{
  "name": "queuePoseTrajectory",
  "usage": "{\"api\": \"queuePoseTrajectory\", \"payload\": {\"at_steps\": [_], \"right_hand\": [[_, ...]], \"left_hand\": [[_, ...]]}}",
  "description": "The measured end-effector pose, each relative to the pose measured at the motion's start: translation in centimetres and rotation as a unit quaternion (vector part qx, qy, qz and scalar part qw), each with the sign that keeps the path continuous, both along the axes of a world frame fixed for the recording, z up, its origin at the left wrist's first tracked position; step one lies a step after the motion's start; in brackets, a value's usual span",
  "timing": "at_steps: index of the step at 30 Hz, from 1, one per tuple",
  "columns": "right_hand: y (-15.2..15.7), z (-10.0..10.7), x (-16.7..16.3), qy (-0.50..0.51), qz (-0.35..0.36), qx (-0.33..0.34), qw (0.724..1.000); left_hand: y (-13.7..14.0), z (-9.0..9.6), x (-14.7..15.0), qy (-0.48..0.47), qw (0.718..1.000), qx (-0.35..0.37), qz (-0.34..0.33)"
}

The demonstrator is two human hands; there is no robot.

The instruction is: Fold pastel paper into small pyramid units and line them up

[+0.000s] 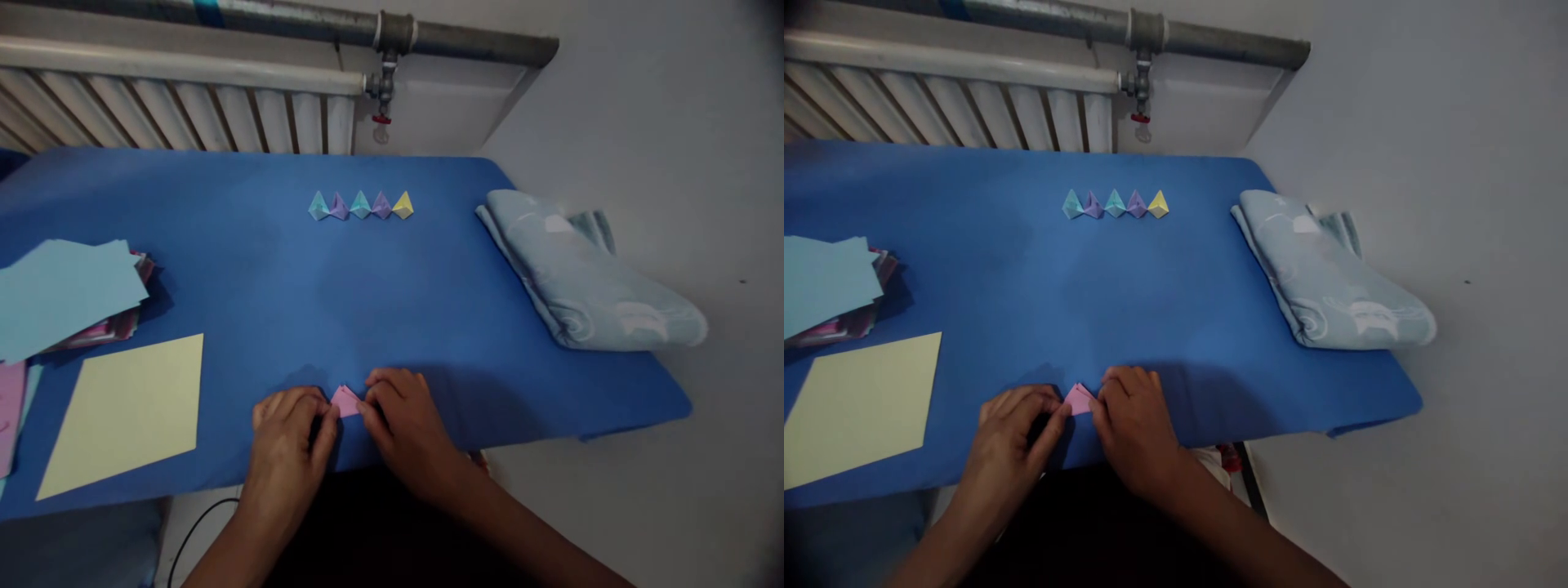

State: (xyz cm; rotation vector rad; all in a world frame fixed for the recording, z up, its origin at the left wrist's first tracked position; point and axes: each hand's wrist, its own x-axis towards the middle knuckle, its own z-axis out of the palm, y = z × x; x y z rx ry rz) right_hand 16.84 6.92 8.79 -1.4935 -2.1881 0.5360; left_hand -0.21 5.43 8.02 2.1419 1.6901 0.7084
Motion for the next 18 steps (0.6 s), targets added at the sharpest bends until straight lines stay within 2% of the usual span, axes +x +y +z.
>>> {"api": "queuePoseTrajectory", "payload": {"at_steps": [18], "right_hand": [[-0.15, -0.14, -0.06, 0.023, -0.007, 0.003, 1.0]], "left_hand": [[0.13, 0.18, 0.0, 0.039, 0.999, -0.022, 0.011]]}}
